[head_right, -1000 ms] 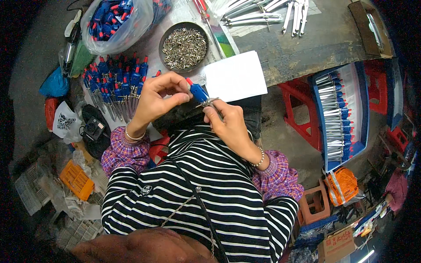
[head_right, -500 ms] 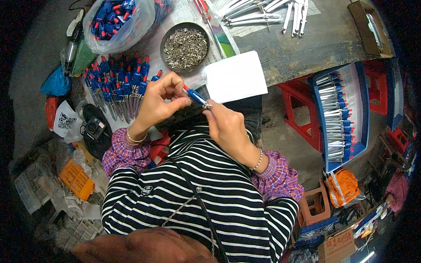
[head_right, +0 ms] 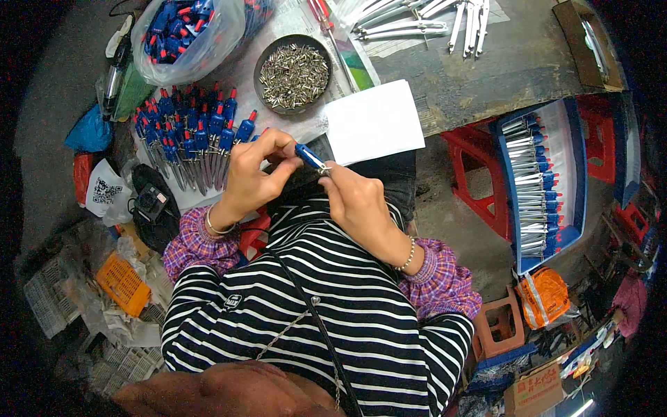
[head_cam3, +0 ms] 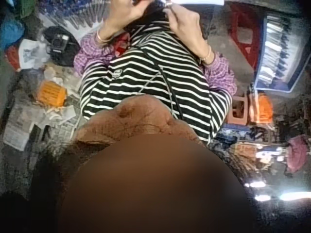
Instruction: Assembling hand tools by inserting metal shafts into plastic handles at a workbench.
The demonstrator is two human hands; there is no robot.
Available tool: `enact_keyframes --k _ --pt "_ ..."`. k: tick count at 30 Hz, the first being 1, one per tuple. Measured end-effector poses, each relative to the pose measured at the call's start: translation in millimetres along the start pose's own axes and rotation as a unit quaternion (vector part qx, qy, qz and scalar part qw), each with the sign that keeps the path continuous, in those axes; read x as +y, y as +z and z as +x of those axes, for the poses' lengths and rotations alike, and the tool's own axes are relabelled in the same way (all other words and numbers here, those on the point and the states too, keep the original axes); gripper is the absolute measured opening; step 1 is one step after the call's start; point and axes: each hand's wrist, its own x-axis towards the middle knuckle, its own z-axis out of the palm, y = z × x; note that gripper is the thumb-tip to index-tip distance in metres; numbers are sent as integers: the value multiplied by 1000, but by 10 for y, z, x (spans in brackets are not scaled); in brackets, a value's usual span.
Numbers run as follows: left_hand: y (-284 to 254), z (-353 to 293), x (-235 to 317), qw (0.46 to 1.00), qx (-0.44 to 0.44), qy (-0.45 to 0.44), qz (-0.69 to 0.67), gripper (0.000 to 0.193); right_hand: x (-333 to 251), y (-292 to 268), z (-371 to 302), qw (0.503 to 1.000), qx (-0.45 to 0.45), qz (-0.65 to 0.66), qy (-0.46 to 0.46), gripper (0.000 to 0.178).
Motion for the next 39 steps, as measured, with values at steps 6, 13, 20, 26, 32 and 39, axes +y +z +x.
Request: enact_keyframes --k 6,13,20,26,32,39 --pt "21 -11 -19 999 8 29 37 18 15 47 -6 998 30 -23 -41 17" --pt "-58 31 -106 984 -50 -114 -127 32 42 -15 -16 984 -63 143 88 11" --pt "-105 3 -197 936 -94 -175 -290 33 -31 -63 8 967 -116 186 131 14" --pt "-117 51 -165 917 -108 -201 -328 32 -56 -54 1 950 -122 235 163 18" --pt "-119 84 -190 935 -122 -174 -284 34 -41 -74 41 912 -143 308 231 19" --pt "-264 524 -236 999 -8 11 29 33 59 -111 73 875 -115 405 238 18"
